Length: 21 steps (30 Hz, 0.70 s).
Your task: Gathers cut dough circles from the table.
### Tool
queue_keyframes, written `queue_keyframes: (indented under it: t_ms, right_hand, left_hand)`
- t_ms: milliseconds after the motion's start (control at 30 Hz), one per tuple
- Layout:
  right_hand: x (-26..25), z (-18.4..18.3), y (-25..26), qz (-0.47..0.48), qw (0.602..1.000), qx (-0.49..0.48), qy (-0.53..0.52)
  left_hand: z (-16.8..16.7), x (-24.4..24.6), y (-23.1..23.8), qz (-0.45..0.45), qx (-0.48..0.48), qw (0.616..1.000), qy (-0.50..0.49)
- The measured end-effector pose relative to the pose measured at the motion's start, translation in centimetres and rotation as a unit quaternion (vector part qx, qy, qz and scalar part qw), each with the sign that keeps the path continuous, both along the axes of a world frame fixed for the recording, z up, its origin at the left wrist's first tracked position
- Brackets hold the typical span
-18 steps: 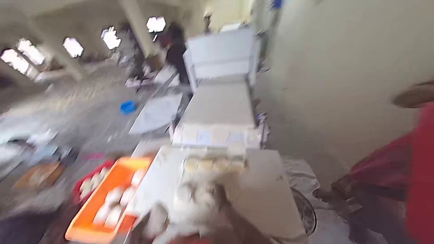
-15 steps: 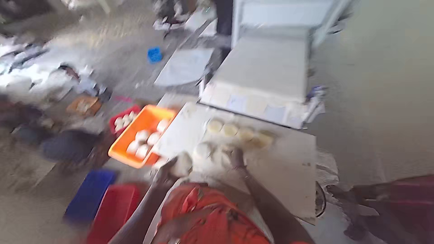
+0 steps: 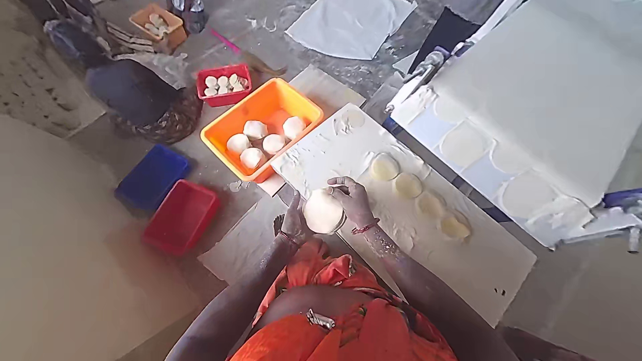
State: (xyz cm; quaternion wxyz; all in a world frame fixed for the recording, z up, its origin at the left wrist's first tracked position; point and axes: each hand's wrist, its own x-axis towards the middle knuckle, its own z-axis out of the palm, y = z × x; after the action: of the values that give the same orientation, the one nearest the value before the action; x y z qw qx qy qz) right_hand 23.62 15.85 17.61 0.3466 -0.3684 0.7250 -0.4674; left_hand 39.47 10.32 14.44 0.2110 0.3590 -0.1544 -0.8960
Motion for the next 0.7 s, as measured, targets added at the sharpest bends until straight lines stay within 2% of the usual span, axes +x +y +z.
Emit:
queue_keyframes:
  t_ms: [100, 167, 300, 400, 467, 533, 567, 633, 667, 700]
  right_hand:
    - [0.7, -0.9, -2.1, 0.029, 0.997, 0.028, 0.060]
    - [1.4, -1.5, -3.0, 0.074, 0.993, 0.009, 0.089]
    - [3.4, -2.7, -5.8, 0.155, 0.983, -0.011, 0.096]
    - [4.1, -3.9, -8.5, 0.141, 0.987, -0.046, 0.068]
    - [3.3, -4.5, -11.5, 0.052, 0.997, -0.046, -0.016]
    - [2.3, -4.3, -15.2, -0.033, 0.984, 0.020, -0.176]
    - [2.0, -4.2, -17.3, -0.068, 0.957, 0.062, -0.275]
    - [1.3, -4.1, -22.2, -0.107, 0.875, 0.133, -0.453]
    - [1.0, -4.4, -24.7, -0.113, 0.843, 0.152, -0.503]
    - [0.5, -5.0, -27.3, -0.118, 0.832, 0.155, -0.520]
  left_hand:
    - [-1.1, 0.9, -1.8, -0.001, 0.008, 0.999, -0.034]
    - [-1.4, 1.2, -3.0, -0.002, -0.003, 0.998, -0.062]
    - [-1.7, 1.4, -6.7, 0.007, -0.010, 0.996, -0.086]
    - [-1.4, 1.5, -10.1, 0.037, 0.006, 0.991, -0.129]
    - [-0.9, 1.8, -13.1, 0.032, -0.032, 0.989, -0.137]
    - [-0.2, 2.2, -16.5, 0.010, -0.072, 0.989, -0.126]
    - [0.2, 2.3, -18.5, -0.001, -0.078, 0.990, -0.120]
    - [0.4, 1.8, -22.9, -0.019, -0.071, 0.991, -0.116]
    - [0.2, 1.3, -25.3, -0.024, -0.070, 0.989, -0.126]
    - [-0.4, 0.6, -27.8, -0.026, -0.075, 0.986, -0.144]
